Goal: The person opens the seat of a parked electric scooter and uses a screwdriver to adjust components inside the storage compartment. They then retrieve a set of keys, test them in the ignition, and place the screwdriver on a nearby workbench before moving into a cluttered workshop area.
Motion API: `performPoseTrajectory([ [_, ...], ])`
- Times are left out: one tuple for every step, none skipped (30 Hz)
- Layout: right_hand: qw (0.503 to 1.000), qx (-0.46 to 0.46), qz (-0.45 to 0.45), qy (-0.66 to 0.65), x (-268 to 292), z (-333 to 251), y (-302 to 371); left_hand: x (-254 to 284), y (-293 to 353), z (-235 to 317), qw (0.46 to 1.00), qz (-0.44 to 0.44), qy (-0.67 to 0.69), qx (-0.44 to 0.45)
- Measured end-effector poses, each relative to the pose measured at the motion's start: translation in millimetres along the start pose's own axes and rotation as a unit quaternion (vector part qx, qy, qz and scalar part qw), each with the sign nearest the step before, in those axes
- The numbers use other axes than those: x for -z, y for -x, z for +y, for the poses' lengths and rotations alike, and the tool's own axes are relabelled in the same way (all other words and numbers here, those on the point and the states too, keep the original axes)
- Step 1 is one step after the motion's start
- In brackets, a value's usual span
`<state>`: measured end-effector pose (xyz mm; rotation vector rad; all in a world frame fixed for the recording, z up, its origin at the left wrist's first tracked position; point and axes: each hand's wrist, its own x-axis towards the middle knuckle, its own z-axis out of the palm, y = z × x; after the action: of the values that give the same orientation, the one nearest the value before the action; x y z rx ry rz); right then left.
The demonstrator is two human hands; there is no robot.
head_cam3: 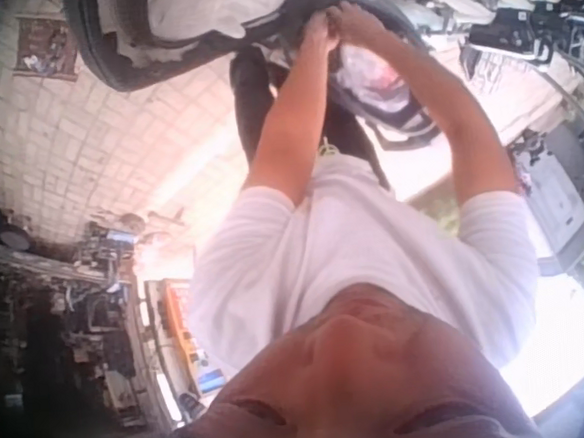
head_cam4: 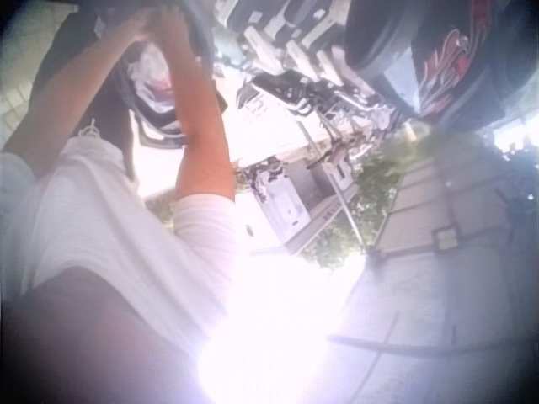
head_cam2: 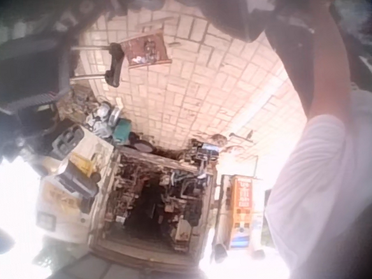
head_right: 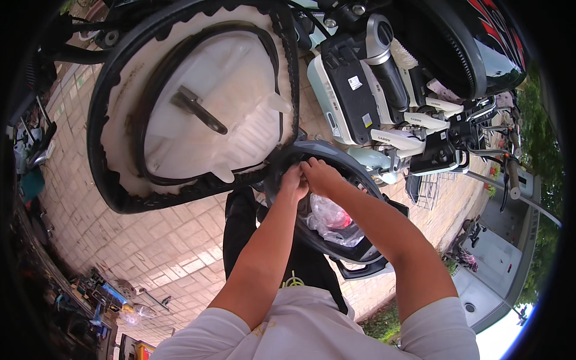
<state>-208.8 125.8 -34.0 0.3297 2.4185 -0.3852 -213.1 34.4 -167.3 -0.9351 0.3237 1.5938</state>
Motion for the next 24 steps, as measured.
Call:
performPoseTrajectory([
  [0.999, 0.002, 0.033, -0.026, -5, 1, 3, -2, 1, 1, 0.999, 0.022, -0.011, -0.022],
  [0.999, 0.004, 0.037, -0.035, -10, 2, 4, -4, 2, 3, 0.998, 0.028, -0.019, -0.054],
  [0.998, 0.007, 0.043, -0.044, -14, 2, 5, -6, 3, 5, 0.998, 0.041, -0.017, -0.048],
  [0.997, 0.009, 0.063, -0.054, -17, 3, 5, -7, 4, 6, 0.998, 0.051, -0.016, -0.041],
  [0.997, 0.007, 0.049, -0.058, -19, 3, 5, -8, 5, 7, 0.997, 0.058, -0.011, -0.041],
  [0.997, 0.005, 0.05, -0.061, -20, 3, 4, -8, 5, 7, 0.996, 0.079, 0.001, -0.035],
  [0.996, 0.009, 0.061, -0.065, -20, 4, 3, -8, 5, 7, 0.997, 0.07, -0.007, -0.034],
  [0.997, -0.002, 0.044, -0.065, -20, 4, 2, -7, 5, 6, 0.997, 0.076, -0.008, -0.027],
  [0.997, -0.008, 0.037, -0.067, -20, 4, 1, -5, 4, 5, 0.997, 0.076, -0.003, -0.021],
  [0.997, -0.012, 0.03, -0.067, -20, 3, 0, -4, 3, 5, 0.996, 0.082, -0.008, -0.019],
  [0.997, -0.019, 0.031, -0.07, -20, 2, 0, -1, 1, 4, 0.996, 0.083, -0.007, -0.018],
  [0.996, -0.026, 0.032, -0.073, -20, 1, 0, 2, -2, 4, 0.997, 0.07, -0.003, -0.02],
  [0.996, -0.037, 0.035, -0.073, -20, 0, -1, 6, -5, 4, 0.998, 0.062, -0.014, -0.018],
  [0.994, -0.048, 0.029, -0.096, -21, -1, -1, 12, -8, 5, 0.999, 0.041, -0.022, -0.019],
  [0.991, -0.062, 0.026, -0.116, -21, -1, -2, 18, -13, 5, 0.999, 0.019, -0.031, -0.02],
  [0.987, -0.069, 0.042, -0.14, -21, -1, -3, 23, -18, 4, 0.999, 0.018, -0.031, -0.026],
  [0.988, -0.076, 0.022, -0.131, -20, 0, -5, 28, -23, 2, 0.999, 0.017, -0.031, -0.031],
  [0.989, -0.078, 0.02, -0.127, -19, 1, -7, 34, -28, 1, 0.999, 0.017, -0.031, -0.027],
  [0.989, -0.085, 0.005, -0.121, -18, 2, -10, 37, -33, 0, 1.0, 0.004, -0.016, -0.024],
  [0.996, -0.049, 0.007, -0.07, -16, 3, -14, 40, -36, 0, 1.0, -0.009, -0.002, -0.013],
  [1.0, -0.019, -0.005, -0.019, -13, 3, -21, 41, -36, 1, 0.999, -0.035, 0.019, 0.001],
  [0.999, -0.011, -0.026, 0.036, -11, 1, -26, 42, -34, 2, 0.999, -0.033, 0.028, -0.022],
  [0.996, 0.021, -0.07, 0.05, -9, -4, -34, 43, -27, 7, 0.997, -0.05, 0.04, -0.036],
  [0.991, 0.019, -0.099, 0.083, -6, -5, -45, 37, -25, 8, 0.997, -0.058, 0.051, -0.026],
])
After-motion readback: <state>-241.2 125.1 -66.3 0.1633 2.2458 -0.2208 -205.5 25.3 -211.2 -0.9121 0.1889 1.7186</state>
